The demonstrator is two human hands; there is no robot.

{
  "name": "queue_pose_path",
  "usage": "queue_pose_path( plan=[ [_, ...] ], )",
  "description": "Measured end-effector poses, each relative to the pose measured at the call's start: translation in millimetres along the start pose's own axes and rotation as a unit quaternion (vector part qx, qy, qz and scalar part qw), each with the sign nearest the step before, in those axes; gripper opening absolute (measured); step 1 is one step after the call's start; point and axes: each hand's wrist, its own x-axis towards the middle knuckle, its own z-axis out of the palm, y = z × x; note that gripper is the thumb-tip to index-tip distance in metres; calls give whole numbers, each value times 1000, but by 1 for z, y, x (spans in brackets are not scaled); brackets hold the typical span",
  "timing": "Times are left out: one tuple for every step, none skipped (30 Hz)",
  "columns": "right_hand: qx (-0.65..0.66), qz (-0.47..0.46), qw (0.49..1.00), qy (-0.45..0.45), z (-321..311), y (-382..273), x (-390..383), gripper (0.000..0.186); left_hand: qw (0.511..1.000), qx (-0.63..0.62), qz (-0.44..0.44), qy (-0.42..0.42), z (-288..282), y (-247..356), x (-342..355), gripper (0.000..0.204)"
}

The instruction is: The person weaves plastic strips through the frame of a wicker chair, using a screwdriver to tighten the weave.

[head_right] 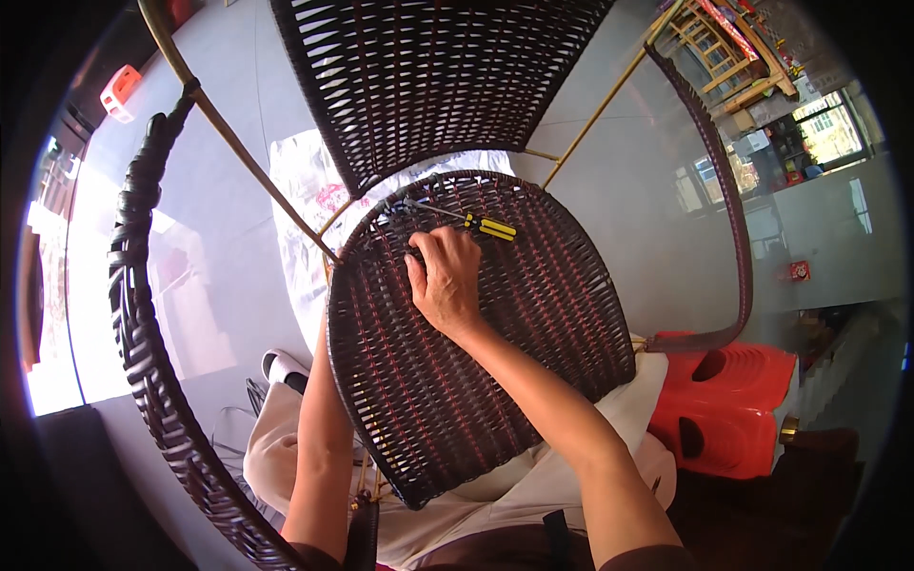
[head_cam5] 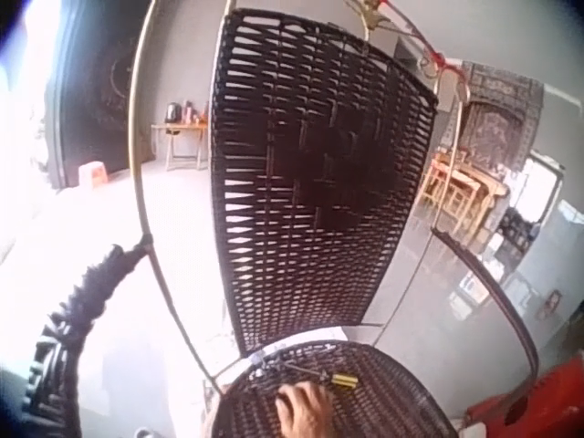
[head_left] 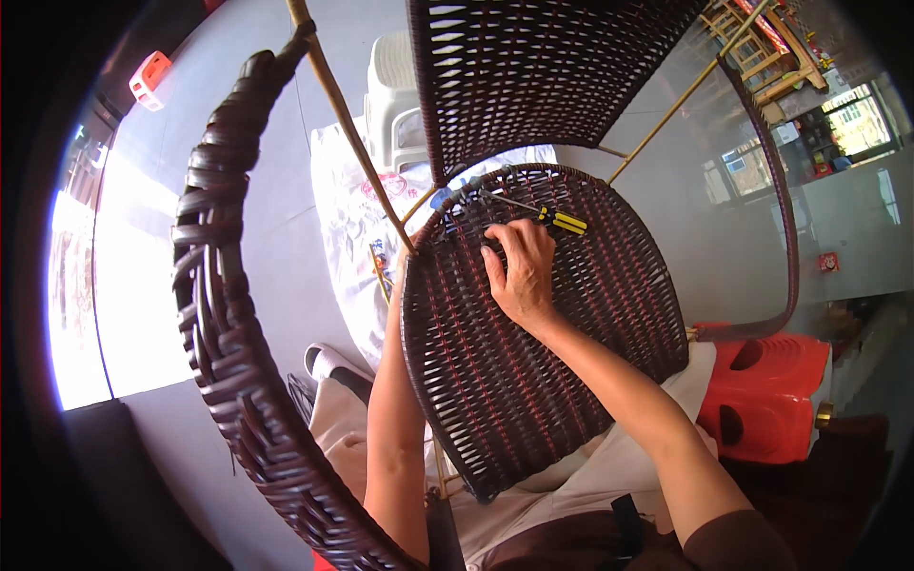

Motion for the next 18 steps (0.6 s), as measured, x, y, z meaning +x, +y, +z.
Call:
queue_pose_path(
  plan=[
    [1, 3, 1000, 2, 0, 2, 1, 21, 1000, -4, 1, -1, 2, 0, 0, 20],
    [3, 8, 1000, -6, 3, 1, 0, 20, 1000, -3, 4, 4, 0, 2, -5, 20],
    [-2, 14, 1000, -12, 3, 2, 0, 20, 1000, -5, 4, 5, 0, 1, -7, 20],
    [2, 13, 1000, -14, 2, 1, 1, 19, 1000, -4, 5, 5, 0, 0, -6, 20],
    [2, 17, 1000, -11, 2, 1, 0, 19, 1000, -6, 4, 4, 0, 0, -6, 20],
    [1, 17, 1000, -13, 2, 1, -1, 19, 1000, -6, 7, 5, 2, 0, -5, 20],
    [-2, 18, 1000, -14, 2, 1, -1, 19, 1000, -5, 9, 5, 4, 1, -3, 20],
    [-1, 19, 1000, -12, 1, 1, 0, 19, 1000, -4, 9, 4, 5, 4, 0, 20],
    [-2, 15, 1000, -5, 3, 0, 0, 20, 1000, -2, 10, 7, 6, 5, 1, 20],
    [-3, 10, 1000, 2, 4, -1, -1, 20, 1000, 2, 11, 7, 7, 8, 3, 20],
    [0, 13, 1000, 2, 4, -2, 0, 20, 1000, 3, 13, 11, 8, 11, 5, 20],
    [-2, 9, 1000, 4, 3, 1, 0, 20, 1000, 2, 12, 9, 10, 10, 11, 20],
    [-5, 5, 1000, 6, 2, 2, 0, 20, 1000, 1, 11, 7, 12, 8, 17, 20],
    [-5, 5, 1000, 5, 0, 1, 1, 20, 1000, 2, 12, 3, 13, 8, 24, 20],
    [-9, 8, 1000, 3, 1, 1, 0, 20, 1000, 1, 10, 2, 13, 7, 30, 20],
    [-7, 10, 1000, -2, 1, 0, 0, 20, 1000, 4, 12, 2, 13, 8, 38, 20],
    [-6, 12, 1000, -7, 3, 0, 0, 20, 1000, 9, 12, 1, 13, 10, 46, 20],
    [-8, 9, 1000, -9, 3, 1, 0, 20, 1000, 13, 13, -1, 12, 12, 52, 20]
  ],
)
